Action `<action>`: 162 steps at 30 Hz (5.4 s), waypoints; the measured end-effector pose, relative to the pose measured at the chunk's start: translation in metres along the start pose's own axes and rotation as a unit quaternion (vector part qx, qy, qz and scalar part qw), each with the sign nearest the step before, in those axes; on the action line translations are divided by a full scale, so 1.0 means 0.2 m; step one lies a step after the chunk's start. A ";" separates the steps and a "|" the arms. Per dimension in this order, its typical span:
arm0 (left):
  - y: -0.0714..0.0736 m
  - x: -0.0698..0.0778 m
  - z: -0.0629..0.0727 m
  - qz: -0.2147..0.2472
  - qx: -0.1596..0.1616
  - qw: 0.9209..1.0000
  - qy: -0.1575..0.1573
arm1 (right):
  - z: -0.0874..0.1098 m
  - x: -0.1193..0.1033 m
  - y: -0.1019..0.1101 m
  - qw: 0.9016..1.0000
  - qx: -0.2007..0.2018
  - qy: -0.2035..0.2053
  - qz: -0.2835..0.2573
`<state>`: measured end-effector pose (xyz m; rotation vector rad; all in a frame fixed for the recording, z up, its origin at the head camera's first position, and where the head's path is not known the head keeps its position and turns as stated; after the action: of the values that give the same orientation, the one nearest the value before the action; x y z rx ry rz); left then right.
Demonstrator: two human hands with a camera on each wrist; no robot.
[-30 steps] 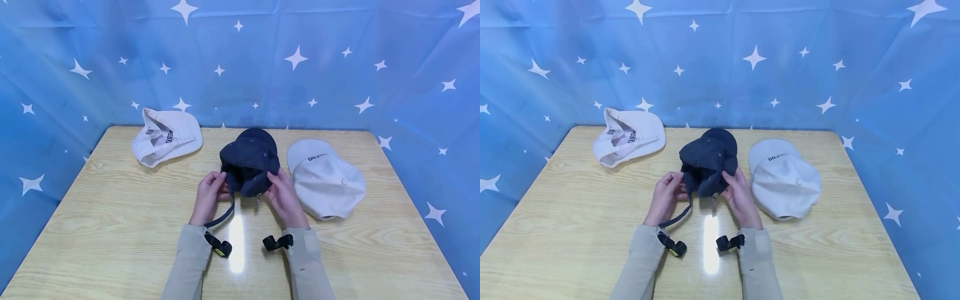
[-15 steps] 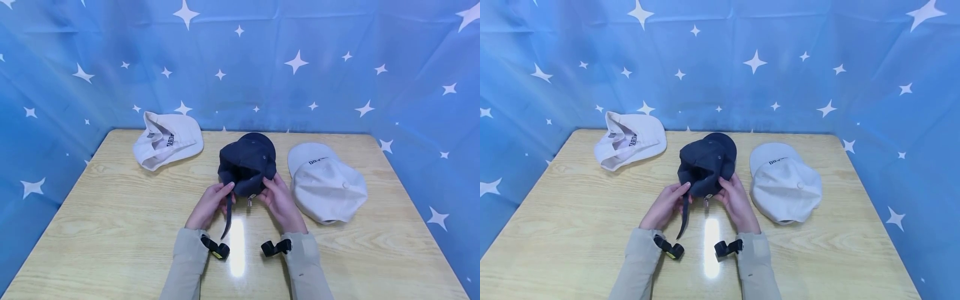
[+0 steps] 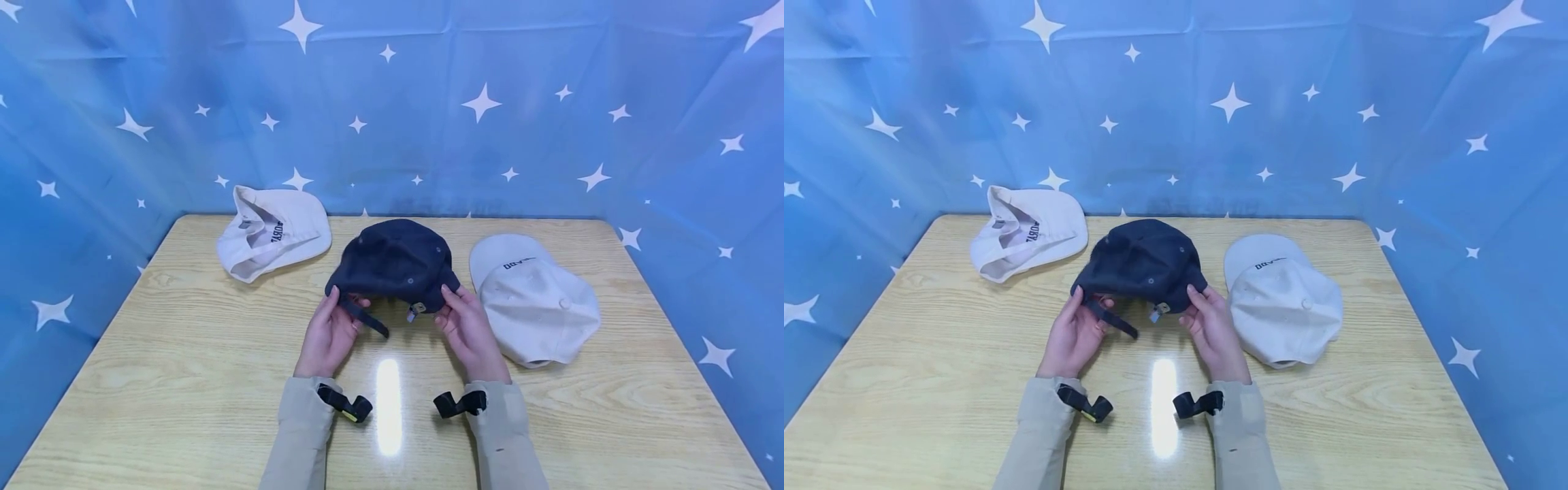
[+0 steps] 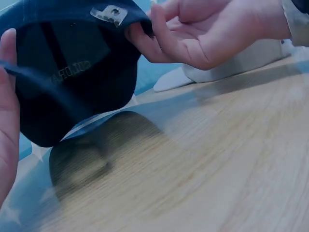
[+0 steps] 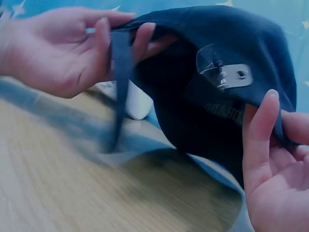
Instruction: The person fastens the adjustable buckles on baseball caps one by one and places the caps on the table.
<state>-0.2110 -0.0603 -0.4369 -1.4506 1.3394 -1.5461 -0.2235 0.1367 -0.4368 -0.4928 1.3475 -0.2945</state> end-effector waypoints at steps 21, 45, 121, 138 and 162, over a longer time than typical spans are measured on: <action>-0.09 -0.15 0.01 -0.166 -0.093 0.980 0.065 | -0.01 -0.01 -0.05 0.983 -0.061 0.019 -0.173; -0.05 -0.22 0.04 -0.282 -0.059 0.951 0.114 | 0.02 0.04 -0.09 0.989 -0.021 0.015 0.144; -0.16 -0.11 -0.05 -0.396 0.009 0.916 0.063 | 0.01 0.00 -0.23 0.990 -0.091 -0.003 0.111; -0.14 -0.10 -0.03 -0.394 0.024 0.916 0.077 | 0.01 0.04 -0.24 0.992 -0.080 -0.019 0.097; -0.17 -0.03 -0.05 -0.437 0.036 0.894 0.090 | -0.01 0.06 -0.24 0.988 -0.098 -0.041 0.111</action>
<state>-0.2118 -0.0419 -0.4060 -2.0443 0.6958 -2.2912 -0.2199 0.0894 -0.4234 -0.5080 1.3434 0.0427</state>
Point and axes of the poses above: each hand's wrist, its own z-axis away from the middle knuckle, its own y-axis out of the back of the hand, x = y × z, the point moved 8 cm from there along -z, towards the middle knuckle, and after that the axes turned 11 degrees about z, right-handed, at the moved point
